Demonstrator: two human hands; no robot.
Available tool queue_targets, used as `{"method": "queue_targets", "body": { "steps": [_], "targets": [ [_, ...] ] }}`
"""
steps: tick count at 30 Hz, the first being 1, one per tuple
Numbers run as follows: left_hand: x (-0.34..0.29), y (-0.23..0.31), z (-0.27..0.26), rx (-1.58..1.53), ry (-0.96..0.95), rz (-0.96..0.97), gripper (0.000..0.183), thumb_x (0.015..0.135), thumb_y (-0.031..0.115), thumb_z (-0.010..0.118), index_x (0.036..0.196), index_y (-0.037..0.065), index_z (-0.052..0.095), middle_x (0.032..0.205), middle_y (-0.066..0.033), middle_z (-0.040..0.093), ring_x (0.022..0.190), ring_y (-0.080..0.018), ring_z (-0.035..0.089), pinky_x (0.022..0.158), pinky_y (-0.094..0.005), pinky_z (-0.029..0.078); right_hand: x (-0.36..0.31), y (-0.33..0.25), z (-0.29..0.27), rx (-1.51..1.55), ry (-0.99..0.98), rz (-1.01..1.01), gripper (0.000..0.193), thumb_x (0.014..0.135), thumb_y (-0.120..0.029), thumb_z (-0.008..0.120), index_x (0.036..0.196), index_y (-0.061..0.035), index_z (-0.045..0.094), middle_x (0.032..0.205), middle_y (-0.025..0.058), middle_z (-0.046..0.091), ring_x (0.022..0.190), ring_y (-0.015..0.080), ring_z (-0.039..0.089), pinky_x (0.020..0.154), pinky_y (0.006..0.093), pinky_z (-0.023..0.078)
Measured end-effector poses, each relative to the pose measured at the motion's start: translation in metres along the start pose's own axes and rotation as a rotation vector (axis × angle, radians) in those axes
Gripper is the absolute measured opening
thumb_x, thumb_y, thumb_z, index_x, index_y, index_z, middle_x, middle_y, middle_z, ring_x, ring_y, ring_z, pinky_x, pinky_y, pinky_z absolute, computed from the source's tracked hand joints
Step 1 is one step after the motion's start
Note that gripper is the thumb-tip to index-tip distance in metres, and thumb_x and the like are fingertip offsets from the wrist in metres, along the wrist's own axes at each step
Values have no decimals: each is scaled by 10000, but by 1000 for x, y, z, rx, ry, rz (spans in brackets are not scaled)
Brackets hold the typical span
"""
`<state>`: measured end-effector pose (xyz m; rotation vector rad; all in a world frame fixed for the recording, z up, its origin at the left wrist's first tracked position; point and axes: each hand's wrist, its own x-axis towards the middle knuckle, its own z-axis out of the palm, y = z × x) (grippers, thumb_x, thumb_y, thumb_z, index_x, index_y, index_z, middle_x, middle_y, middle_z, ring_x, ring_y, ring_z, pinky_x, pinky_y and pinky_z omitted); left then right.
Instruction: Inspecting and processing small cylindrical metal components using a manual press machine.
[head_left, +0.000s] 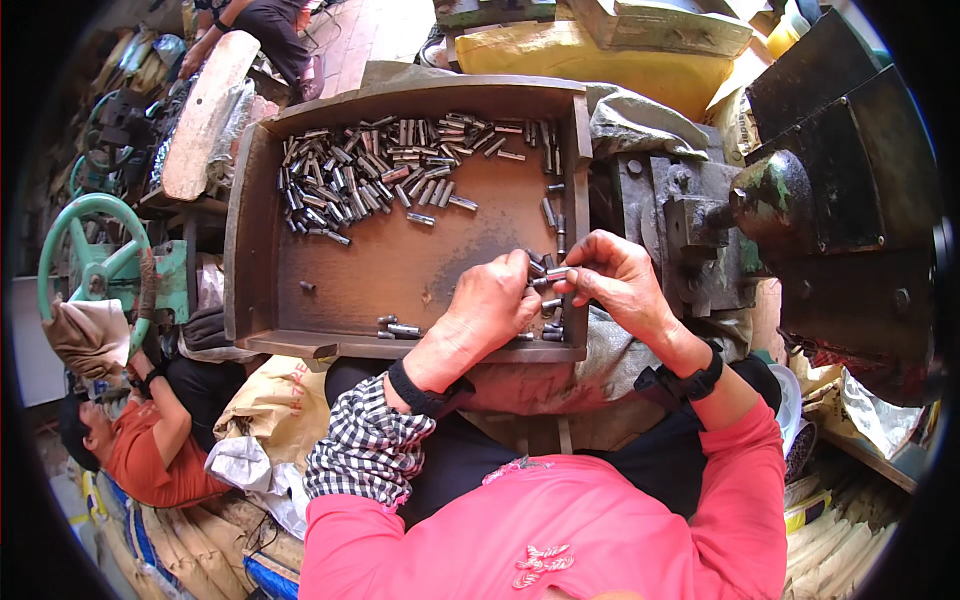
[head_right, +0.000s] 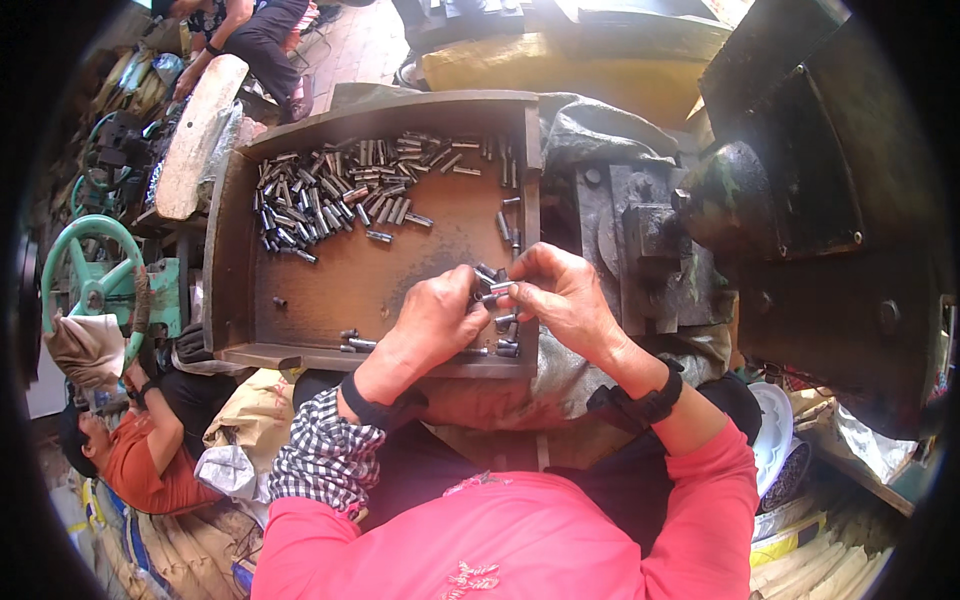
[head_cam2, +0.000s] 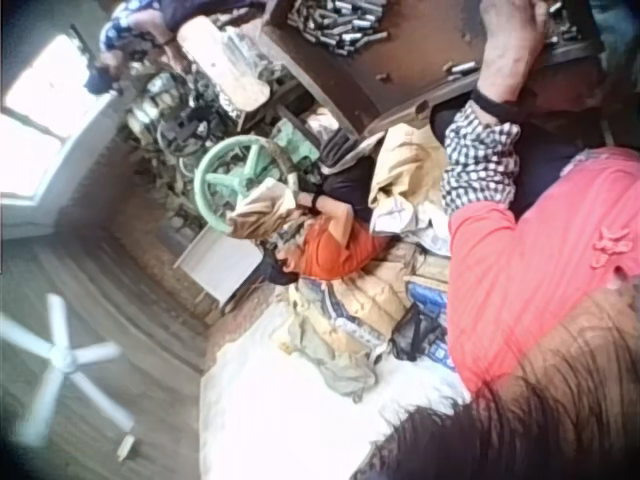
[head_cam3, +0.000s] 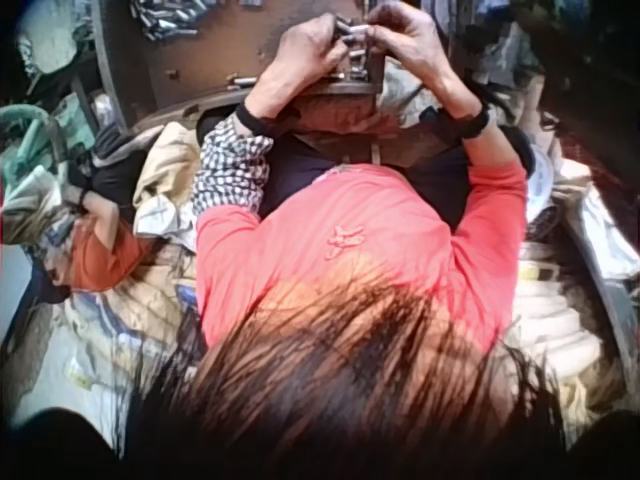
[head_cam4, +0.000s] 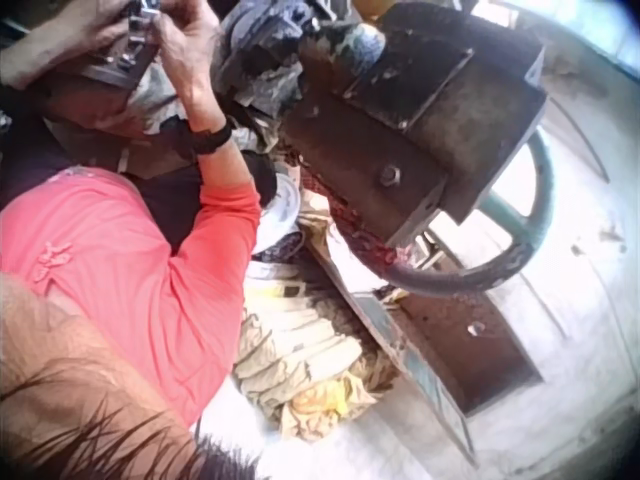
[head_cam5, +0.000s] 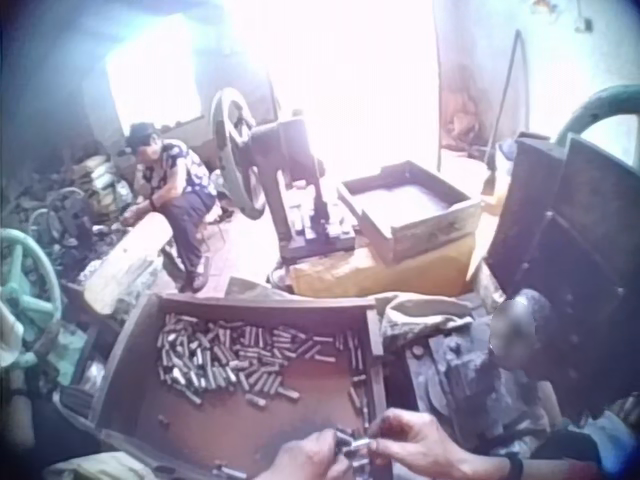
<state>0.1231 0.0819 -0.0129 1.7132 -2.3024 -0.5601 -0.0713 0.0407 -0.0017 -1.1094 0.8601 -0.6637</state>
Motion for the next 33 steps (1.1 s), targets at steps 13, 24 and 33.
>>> {"method": "queue_targets", "body": {
  "steps": [13,24,33],
  "targets": [
    [5,-6,-3,-1644,-137,-424,139,875,57,527,992,-10,558,807,-68,617,591,-96,583,523,-220,520,-4,6,6,125,57,-9,90,871,-31,589,941,21,568,855,56,619,797,105,618,647,240,523],
    [4,-2,-6,-1679,-171,-388,161,905,132,565,1014,14,562,852,-79,645,597,-92,587,532,-210,503,-6,-11,3,-535,69,-238,137,794,-91,681,885,-14,612,750,113,636,655,186,641,580,285,484],
    [4,-4,-3,-1585,-168,-365,160,908,111,555,1032,11,565,841,-77,646,594,-89,596,511,-195,488,-9,-8,4,-842,55,-383,231,814,-93,653,1005,4,567,777,133,647,726,210,667,599,289,512]
  ]
}}
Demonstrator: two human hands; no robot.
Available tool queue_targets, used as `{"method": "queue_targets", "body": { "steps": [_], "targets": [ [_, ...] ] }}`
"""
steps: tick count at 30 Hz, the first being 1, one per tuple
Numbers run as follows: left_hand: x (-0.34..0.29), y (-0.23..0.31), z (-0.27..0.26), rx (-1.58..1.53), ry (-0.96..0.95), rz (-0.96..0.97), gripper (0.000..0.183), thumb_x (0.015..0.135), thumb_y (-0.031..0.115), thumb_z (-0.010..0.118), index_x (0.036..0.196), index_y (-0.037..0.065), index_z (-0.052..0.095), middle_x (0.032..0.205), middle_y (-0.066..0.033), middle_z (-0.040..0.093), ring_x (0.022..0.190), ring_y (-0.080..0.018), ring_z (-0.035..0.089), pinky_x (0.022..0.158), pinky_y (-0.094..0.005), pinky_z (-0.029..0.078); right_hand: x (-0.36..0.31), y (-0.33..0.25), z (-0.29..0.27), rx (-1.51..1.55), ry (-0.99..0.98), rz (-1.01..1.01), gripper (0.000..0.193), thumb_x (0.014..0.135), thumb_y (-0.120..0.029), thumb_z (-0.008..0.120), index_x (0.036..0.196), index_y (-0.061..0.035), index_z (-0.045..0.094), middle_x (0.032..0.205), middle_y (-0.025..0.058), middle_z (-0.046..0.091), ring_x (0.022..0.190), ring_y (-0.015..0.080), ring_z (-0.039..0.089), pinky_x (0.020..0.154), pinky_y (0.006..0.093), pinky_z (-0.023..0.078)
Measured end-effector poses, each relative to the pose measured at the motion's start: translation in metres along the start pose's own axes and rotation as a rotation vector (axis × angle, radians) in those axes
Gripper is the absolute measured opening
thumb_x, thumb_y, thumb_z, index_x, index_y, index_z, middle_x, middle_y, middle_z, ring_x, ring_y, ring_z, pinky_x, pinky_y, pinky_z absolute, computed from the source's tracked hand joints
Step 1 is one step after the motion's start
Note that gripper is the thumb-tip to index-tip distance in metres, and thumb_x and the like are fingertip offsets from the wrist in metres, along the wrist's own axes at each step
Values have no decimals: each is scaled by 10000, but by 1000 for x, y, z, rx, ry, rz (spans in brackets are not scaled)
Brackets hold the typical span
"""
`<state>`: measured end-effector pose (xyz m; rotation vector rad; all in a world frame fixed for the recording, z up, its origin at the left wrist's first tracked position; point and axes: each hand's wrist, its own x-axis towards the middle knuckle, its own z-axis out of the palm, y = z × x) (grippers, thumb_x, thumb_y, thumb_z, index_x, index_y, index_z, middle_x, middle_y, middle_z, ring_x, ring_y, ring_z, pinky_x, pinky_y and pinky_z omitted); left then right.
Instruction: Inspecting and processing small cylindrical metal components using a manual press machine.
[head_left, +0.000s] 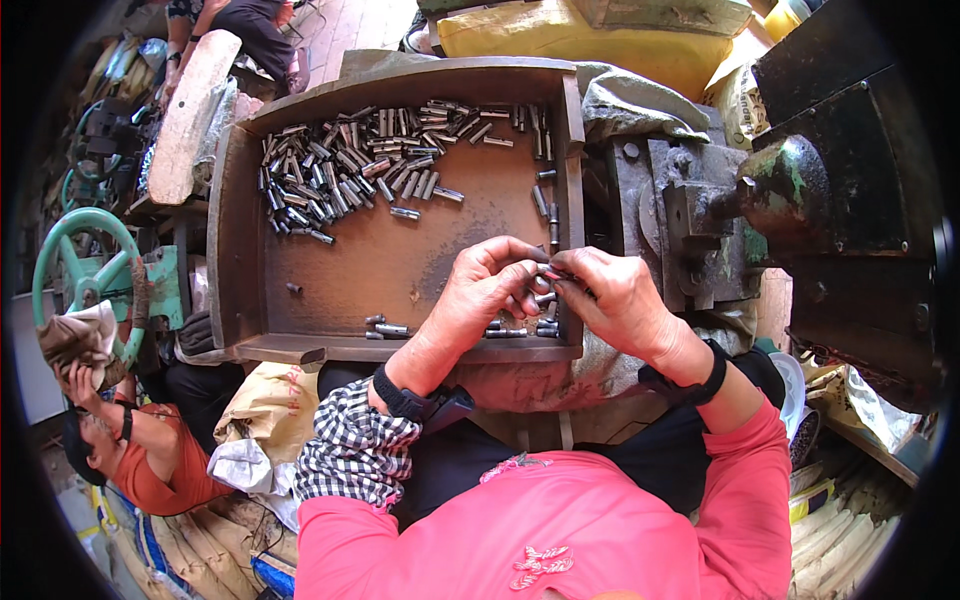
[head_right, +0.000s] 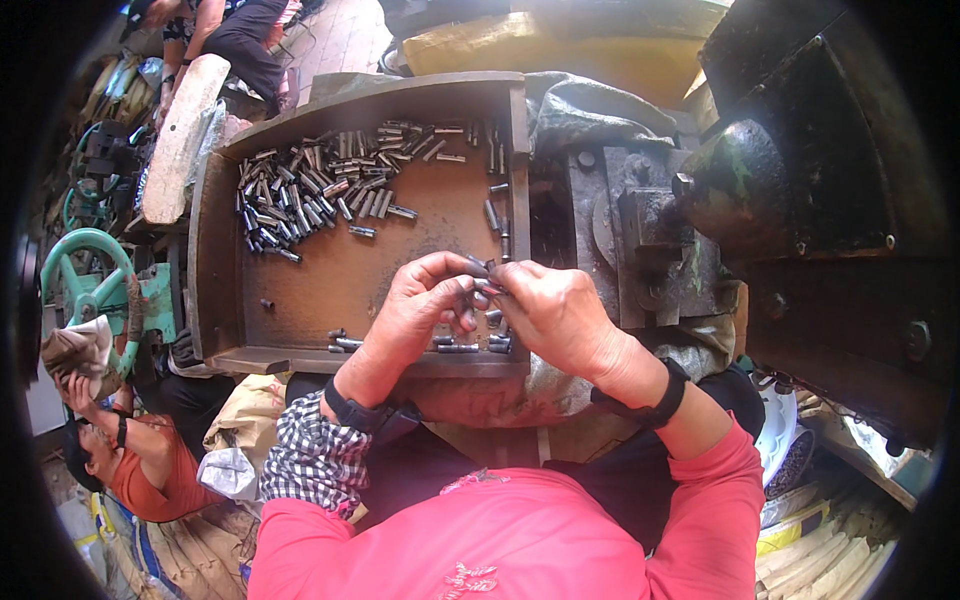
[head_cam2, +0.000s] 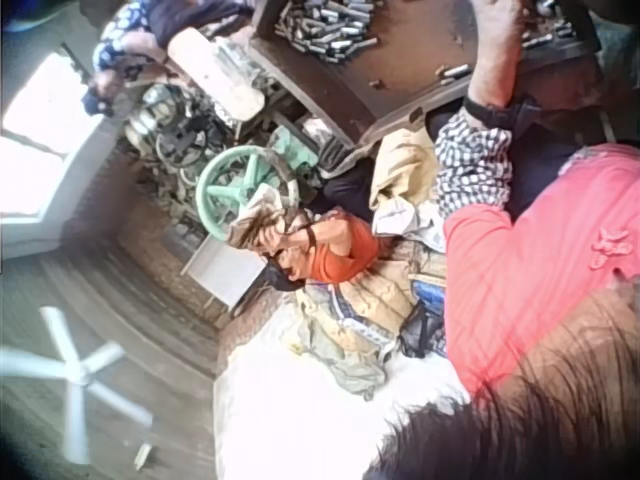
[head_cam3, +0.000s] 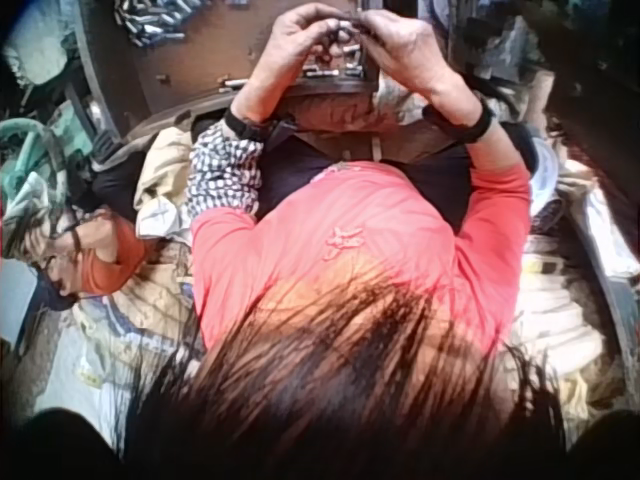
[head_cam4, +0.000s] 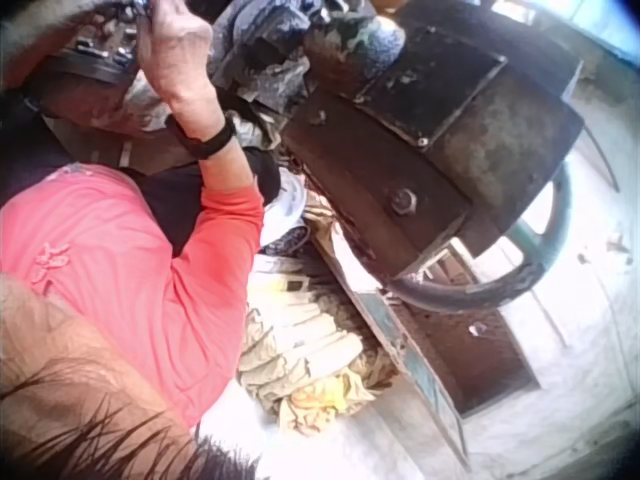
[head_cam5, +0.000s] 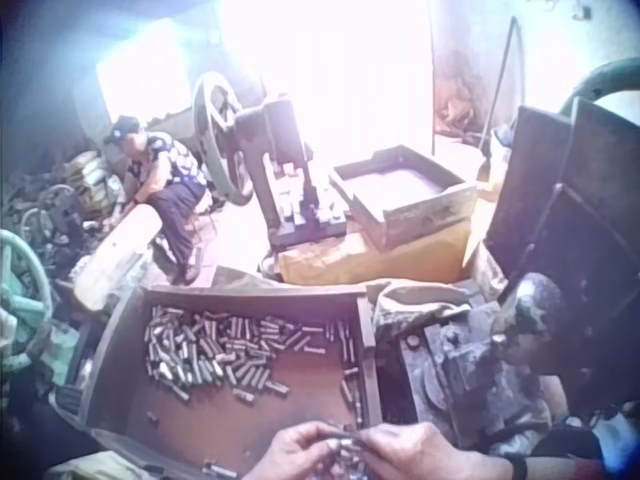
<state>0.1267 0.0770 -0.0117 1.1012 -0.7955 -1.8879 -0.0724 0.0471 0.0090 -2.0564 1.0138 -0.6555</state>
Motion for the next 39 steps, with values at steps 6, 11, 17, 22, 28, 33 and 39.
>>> {"method": "queue_targets", "body": {
  "steps": [6,11,17,22,28,33,39],
  "targets": [
    [-2,2,1,30,64,36,186,910,135,555,1049,11,568,795,-54,650,588,-66,594,495,-181,480,2,-1,-4,93,-18,48,221,853,-46,579,1069,-3,570,799,88,647,693,154,651,583,291,509],
    [-4,4,5,26,86,16,172,896,109,575,1033,6,577,825,-59,649,582,-85,593,505,-181,477,4,-1,-6,889,-40,501,196,916,-91,531,1088,3,526,810,55,638,765,112,657,553,213,500],
    [-3,1,6,53,99,42,183,904,123,566,1047,8,570,813,-54,653,586,-74,590,495,-181,471,3,7,-2,870,-1,504,149,915,-106,541,1004,1,486,840,83,632,761,138,663,562,214,518],
    [-2,-2,5,78,101,56,195,918,140,551,1063,9,559,795,-49,650,587,-62,587,482,-180,468,3,4,3,1024,73,517,169,888,-67,554,1009,22,477,874,118,630,793,172,672,608,234,544],
    [-3,-2,7,62,109,70,174,901,101,562,1033,-13,567,826,-56,644,581,-83,580,509,-196,474,1,8,2,1124,46,565,179,879,-62,569,1008,19,475,888,125,632,806,187,674,619,237,550],
    [-3,-3,9,140,96,116,202,928,127,534,1071,-15,546,817,-78,655,587,-78,590,498,-211,494,0,10,2,1192,5,603,187,873,-81,601,989,7,483,879,117,640,792,184,675,606,234,548],
    [-6,-6,18,1404,112,895,460,742,29,593,1192,-20,511,809,-124,591,658,-248,640,542,-312,541,2,15,-3,1224,-111,649,177,850,-78,631,956,0,513,857,104,644,769,171,674,573,228,536]
  ]
}}
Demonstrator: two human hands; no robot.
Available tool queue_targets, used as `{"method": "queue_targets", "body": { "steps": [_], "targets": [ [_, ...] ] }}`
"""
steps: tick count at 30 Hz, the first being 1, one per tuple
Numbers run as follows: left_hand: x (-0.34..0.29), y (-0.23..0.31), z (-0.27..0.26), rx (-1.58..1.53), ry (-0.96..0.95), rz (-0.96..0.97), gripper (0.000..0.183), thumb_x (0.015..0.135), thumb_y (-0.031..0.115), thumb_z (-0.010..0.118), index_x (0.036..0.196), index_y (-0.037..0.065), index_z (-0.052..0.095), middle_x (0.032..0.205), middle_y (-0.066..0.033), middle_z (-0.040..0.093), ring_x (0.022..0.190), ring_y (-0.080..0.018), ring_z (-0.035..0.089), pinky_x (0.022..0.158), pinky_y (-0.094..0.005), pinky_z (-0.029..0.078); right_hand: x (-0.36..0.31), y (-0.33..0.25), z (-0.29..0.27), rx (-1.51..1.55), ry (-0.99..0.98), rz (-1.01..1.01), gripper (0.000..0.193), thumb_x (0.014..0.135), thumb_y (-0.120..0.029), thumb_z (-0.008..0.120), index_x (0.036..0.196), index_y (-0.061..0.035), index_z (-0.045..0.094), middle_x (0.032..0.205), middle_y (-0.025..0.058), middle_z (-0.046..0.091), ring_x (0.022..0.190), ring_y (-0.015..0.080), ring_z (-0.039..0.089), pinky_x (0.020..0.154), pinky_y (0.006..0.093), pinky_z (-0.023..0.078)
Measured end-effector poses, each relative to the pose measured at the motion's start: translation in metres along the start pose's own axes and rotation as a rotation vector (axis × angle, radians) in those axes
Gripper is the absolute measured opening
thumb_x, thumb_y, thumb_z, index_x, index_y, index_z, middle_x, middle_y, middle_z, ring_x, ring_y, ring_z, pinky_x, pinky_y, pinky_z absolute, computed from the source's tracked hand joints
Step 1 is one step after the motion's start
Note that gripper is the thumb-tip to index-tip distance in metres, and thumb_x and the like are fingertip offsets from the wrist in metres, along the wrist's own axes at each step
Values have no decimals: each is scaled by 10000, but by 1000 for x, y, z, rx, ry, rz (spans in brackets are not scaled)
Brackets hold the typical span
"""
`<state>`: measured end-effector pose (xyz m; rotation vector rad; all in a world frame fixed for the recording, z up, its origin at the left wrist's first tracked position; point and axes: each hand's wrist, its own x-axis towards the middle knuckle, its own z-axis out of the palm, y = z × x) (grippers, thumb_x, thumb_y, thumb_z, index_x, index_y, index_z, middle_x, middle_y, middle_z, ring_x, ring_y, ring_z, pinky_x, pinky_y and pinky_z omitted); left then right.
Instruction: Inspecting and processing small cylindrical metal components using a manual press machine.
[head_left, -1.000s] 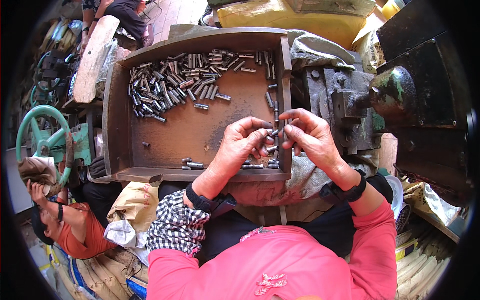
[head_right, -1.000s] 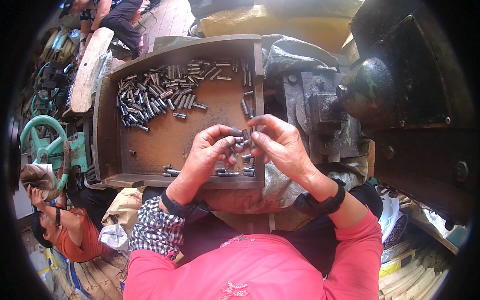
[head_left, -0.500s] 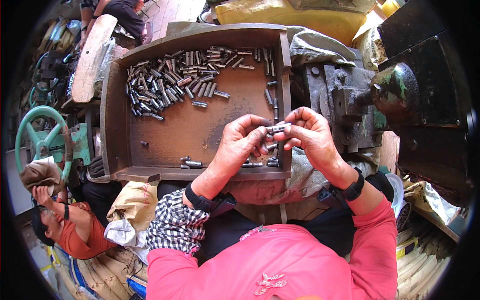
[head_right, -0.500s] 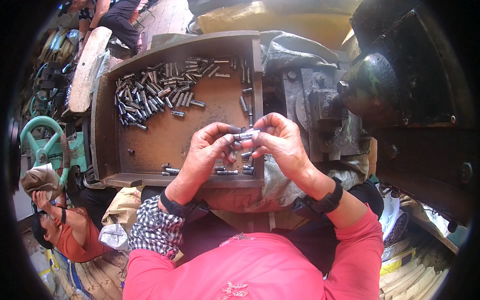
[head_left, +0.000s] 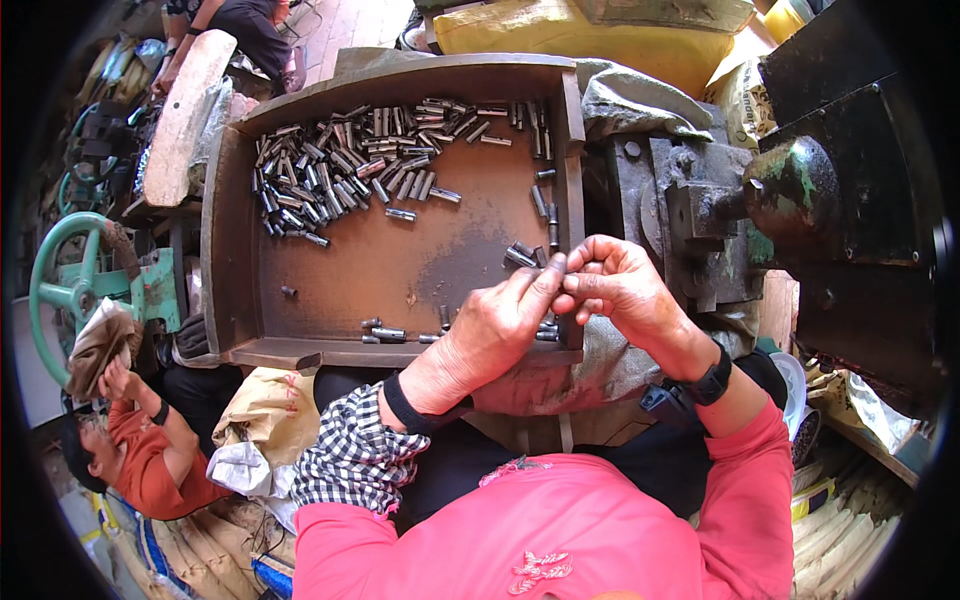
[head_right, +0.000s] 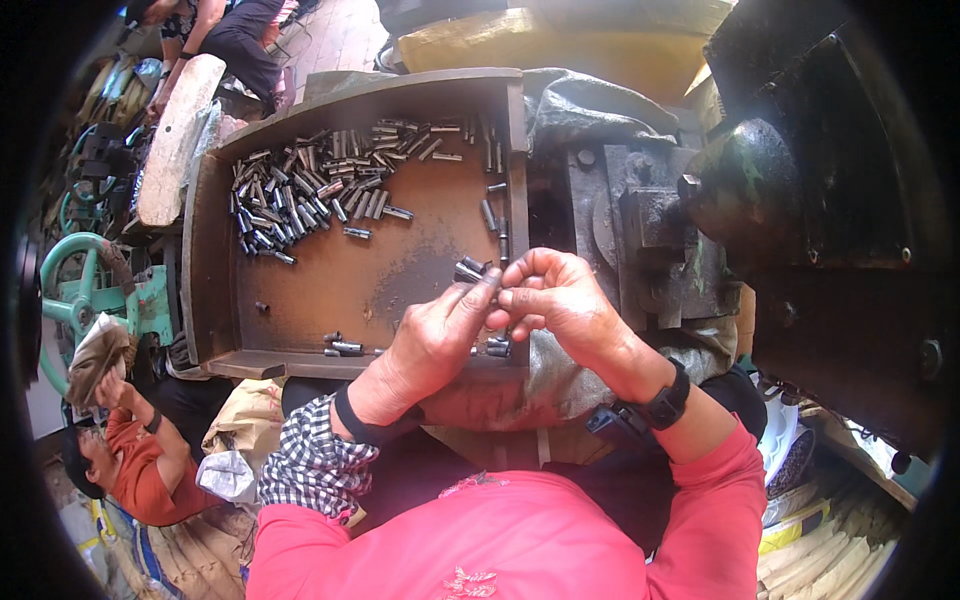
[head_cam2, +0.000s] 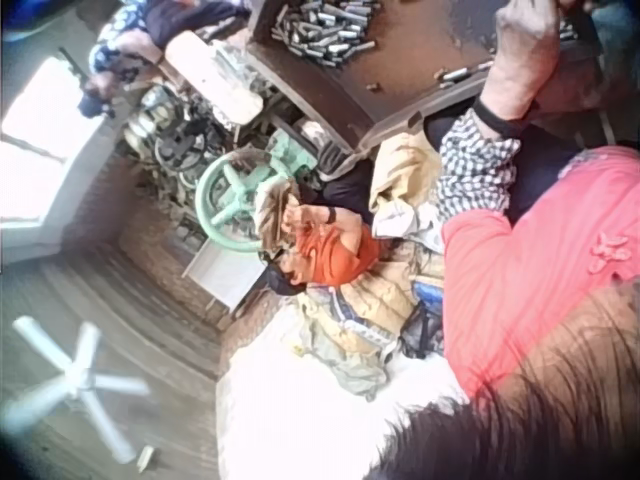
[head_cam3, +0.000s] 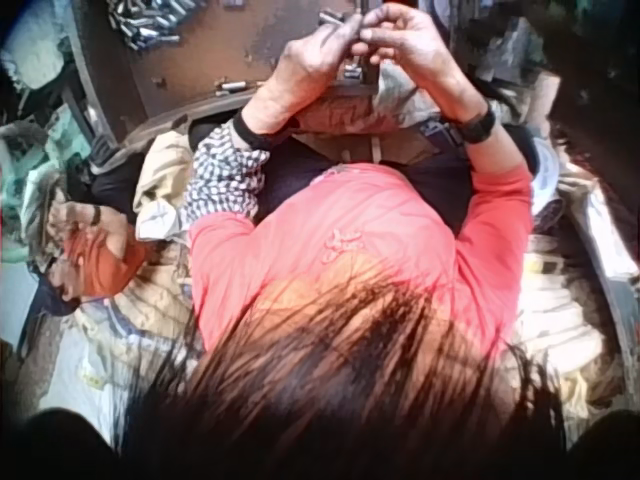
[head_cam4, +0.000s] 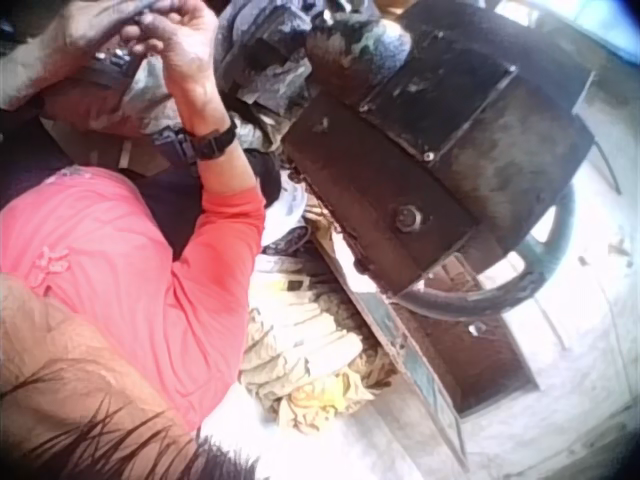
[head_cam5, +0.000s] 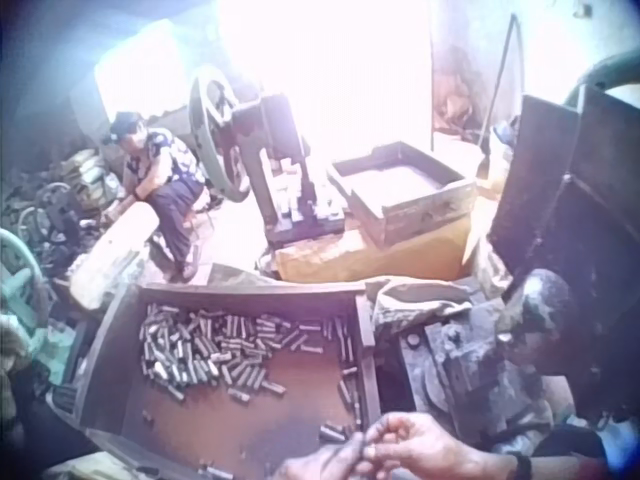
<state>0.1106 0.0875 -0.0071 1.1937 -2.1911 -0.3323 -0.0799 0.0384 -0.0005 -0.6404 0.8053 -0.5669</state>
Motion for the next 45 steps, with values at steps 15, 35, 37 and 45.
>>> {"method": "queue_targets", "body": {
  "steps": [15,35,37,45],
  "targets": [
    [-1,-37,-36,-1369,4,-1086,225,880,123,517,1072,8,535,856,-77,600,671,-166,646,521,-233,533,49,-28,29,-1784,316,-860,138,738,-90,609,848,-8,604,793,144,586,694,280,632,596,345,523],
    [-9,-15,-18,41,-524,-149,246,740,92,630,971,57,553,816,-169,599,795,-361,611,671,-438,490,-12,-10,16,-1173,257,-543,218,731,-161,635,766,35,547,683,213,606,669,369,624,604,408,486],
    [-11,-17,-19,36,-538,-117,240,746,84,617,972,49,543,811,-178,597,786,-367,609,667,-441,489,-33,-4,20,-1128,244,-547,211,734,-152,637,769,28,532,680,196,597,656,358,615,598,403,478],
    [-23,10,-31,-246,-187,-412,199,789,80,603,931,-17,503,677,-160,605,621,-265,611,538,-354,485,-65,23,31,-561,244,-461,116,853,-73,599,940,-6,559,669,-9,552,546,46,528,467,167,383]
  ]
}}
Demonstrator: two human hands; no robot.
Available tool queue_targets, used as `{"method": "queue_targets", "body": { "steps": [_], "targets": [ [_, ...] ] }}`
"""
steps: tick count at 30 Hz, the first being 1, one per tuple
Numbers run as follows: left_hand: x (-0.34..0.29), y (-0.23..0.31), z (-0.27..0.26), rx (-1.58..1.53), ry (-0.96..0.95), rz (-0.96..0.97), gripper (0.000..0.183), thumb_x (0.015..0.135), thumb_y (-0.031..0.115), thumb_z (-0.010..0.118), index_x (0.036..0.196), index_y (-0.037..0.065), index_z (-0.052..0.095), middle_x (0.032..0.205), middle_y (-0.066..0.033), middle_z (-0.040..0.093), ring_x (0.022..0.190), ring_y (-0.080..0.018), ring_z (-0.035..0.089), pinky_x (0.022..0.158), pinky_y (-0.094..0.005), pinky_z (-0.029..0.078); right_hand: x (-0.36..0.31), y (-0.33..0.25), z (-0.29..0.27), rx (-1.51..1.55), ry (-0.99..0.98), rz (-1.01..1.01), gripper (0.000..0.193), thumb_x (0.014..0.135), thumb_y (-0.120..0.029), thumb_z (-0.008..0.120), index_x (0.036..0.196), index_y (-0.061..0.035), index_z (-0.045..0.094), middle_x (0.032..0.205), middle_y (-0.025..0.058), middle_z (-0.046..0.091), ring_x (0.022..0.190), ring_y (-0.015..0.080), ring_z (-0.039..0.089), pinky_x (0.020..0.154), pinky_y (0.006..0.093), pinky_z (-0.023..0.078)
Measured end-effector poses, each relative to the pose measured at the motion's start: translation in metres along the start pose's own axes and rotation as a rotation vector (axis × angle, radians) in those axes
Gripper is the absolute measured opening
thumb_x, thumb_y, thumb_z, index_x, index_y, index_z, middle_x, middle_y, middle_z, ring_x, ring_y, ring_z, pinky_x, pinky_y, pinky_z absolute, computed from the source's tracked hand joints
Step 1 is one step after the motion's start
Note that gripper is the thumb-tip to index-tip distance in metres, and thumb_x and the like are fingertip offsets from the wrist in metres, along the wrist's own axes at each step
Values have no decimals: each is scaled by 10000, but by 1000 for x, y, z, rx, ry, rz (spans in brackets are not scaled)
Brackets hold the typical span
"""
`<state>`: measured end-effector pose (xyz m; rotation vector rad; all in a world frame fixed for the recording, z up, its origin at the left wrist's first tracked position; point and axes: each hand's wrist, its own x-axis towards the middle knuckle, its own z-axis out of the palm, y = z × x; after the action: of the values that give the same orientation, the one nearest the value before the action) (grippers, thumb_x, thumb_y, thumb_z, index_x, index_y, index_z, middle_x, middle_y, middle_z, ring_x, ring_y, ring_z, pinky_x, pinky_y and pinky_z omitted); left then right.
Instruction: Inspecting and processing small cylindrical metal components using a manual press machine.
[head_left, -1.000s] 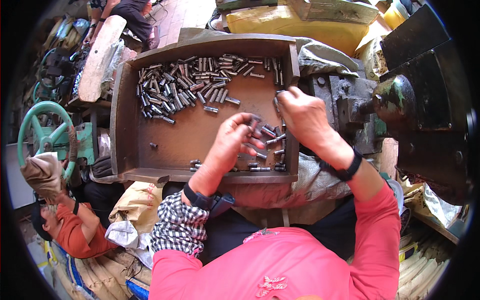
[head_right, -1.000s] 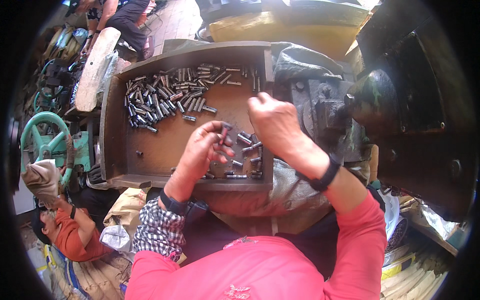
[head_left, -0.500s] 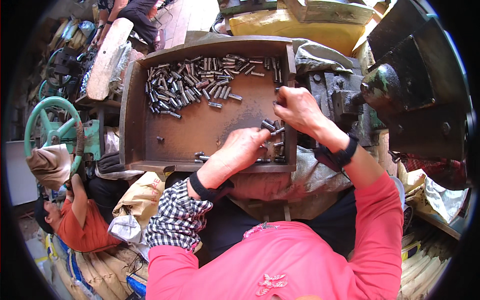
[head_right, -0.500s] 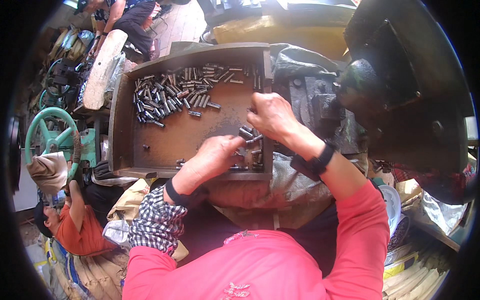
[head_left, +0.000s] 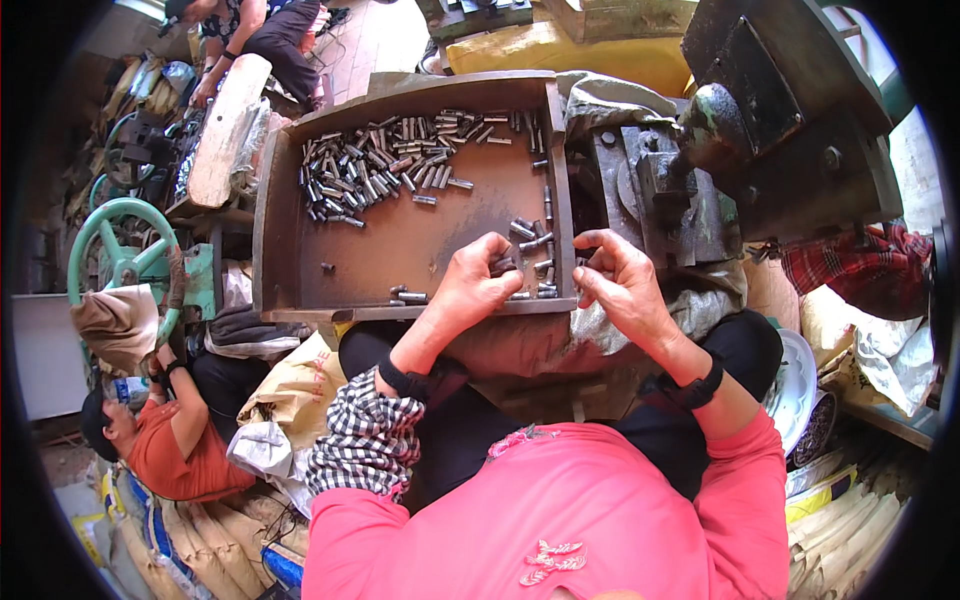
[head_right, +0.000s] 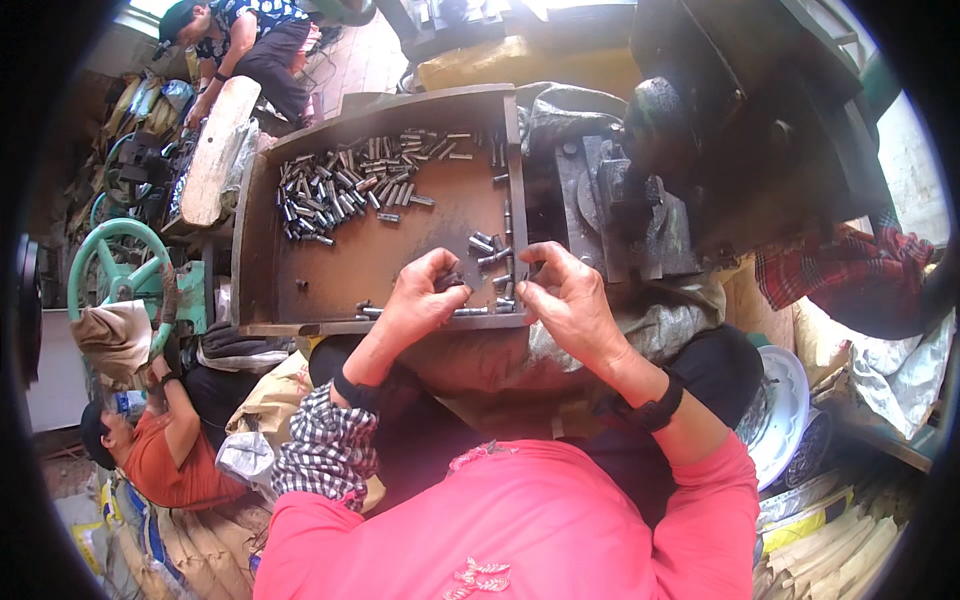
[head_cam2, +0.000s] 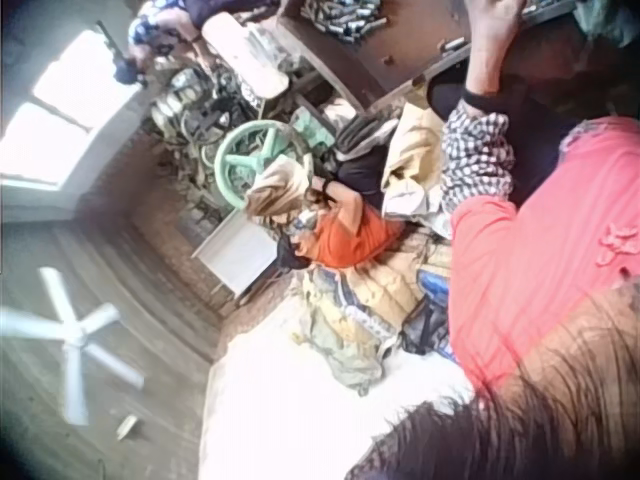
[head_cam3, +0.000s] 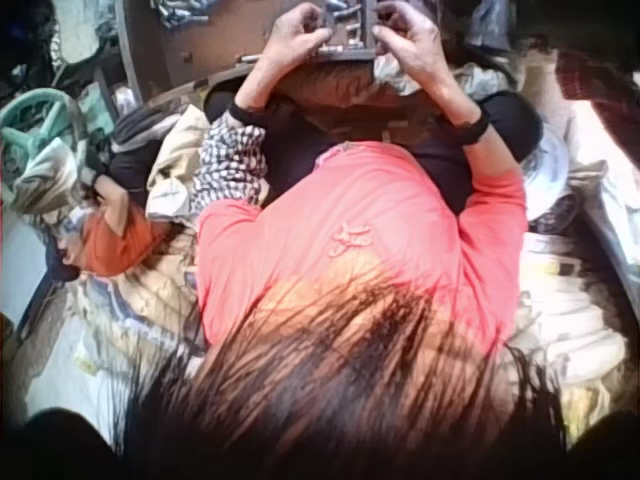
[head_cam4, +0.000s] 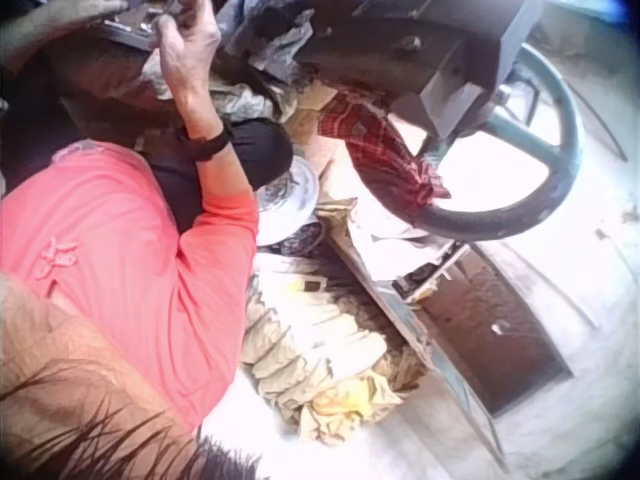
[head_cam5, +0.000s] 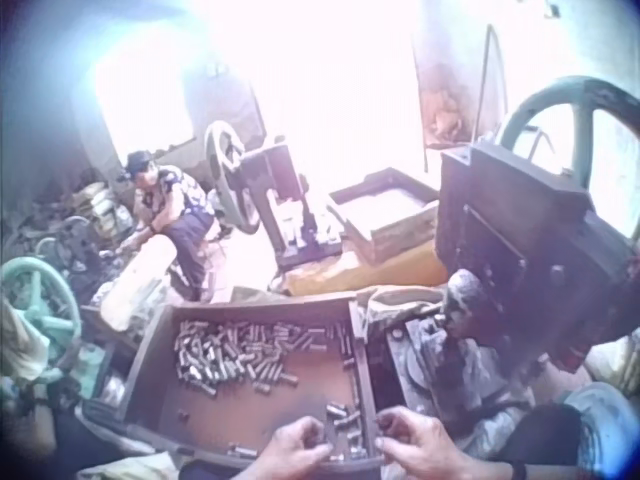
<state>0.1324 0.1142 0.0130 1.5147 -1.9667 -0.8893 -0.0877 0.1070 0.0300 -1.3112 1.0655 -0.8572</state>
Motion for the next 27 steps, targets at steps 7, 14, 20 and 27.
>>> {"method": "queue_targets", "body": {
  "steps": [7,14,20,27],
  "targets": [
    [-41,29,14,-1321,32,-416,126,865,57,531,976,17,573,689,-8,556,543,-42,500,432,-162,392,-23,3,14,417,-16,188,145,897,-105,573,966,9,514,823,106,657,657,142,668,451,188,458],
    [-52,38,29,-1377,112,-419,113,885,58,532,978,7,571,685,-40,580,513,-80,553,411,-171,410,-35,7,27,507,13,214,151,895,-103,575,972,10,512,832,114,661,638,128,660,451,182,474],
    [-59,42,38,-1307,151,-370,125,899,77,546,991,-5,563,760,-69,617,588,-112,613,481,-182,480,-44,10,32,597,66,280,105,894,-113,584,952,-36,542,790,76,654,562,77,620,431,162,447],
    [-64,57,45,-332,264,-45,220,896,58,555,1098,-30,552,845,-105,635,657,-160,642,559,-253,507,-49,15,30,496,82,224,106,865,-101,625,890,-27,554,752,72,661,527,54,586,427,153,412]
  ]
}}
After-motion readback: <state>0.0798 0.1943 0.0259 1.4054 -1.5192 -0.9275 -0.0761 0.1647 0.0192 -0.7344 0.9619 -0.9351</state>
